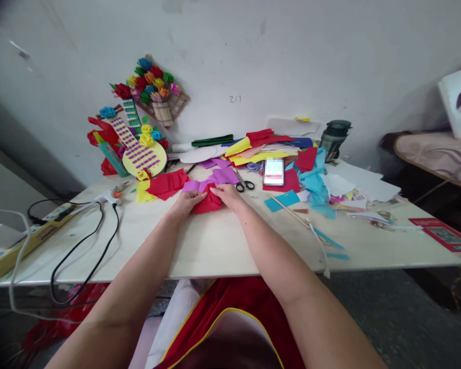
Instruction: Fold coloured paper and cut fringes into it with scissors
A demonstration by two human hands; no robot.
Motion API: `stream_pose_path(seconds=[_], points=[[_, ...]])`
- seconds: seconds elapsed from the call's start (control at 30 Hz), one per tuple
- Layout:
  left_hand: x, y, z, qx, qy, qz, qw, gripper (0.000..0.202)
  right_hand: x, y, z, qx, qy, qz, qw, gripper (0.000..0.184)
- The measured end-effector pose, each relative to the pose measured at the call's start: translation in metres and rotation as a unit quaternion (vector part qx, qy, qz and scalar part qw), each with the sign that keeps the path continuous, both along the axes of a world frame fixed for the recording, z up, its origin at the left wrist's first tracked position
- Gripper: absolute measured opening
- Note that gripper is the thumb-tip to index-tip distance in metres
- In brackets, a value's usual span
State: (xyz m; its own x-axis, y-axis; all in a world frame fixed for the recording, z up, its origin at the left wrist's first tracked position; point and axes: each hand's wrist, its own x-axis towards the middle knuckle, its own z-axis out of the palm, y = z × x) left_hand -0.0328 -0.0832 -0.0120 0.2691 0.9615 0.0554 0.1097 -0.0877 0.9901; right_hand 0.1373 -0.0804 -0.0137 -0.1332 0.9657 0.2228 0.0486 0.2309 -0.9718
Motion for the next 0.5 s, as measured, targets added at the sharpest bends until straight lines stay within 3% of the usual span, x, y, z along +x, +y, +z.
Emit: stream_pose_path(seconds=[0.33,0.4,0.5], points=[[-0.0026,0.0027,-0.0063,-0.001,0.018,-0.02,1.0,0.036,-0.0019,0.0049,-0.0039,0.059,-0.099,-0.06,0.992,0.038],[-0.0015,0.0016,-0.0052,-0.003,0.02,-0.005,1.0,0.037,-0.0031,0.0032,-0.0024,0.04,-0.072,-0.041,0.996,0.038],[0.0015,0.0012,-0.0034,-0.006,-0.046,0.055,0.997,0.035,-0.0038,0.0008,0.0008,-0.045,0.017,0.002,0.999,0.041]])
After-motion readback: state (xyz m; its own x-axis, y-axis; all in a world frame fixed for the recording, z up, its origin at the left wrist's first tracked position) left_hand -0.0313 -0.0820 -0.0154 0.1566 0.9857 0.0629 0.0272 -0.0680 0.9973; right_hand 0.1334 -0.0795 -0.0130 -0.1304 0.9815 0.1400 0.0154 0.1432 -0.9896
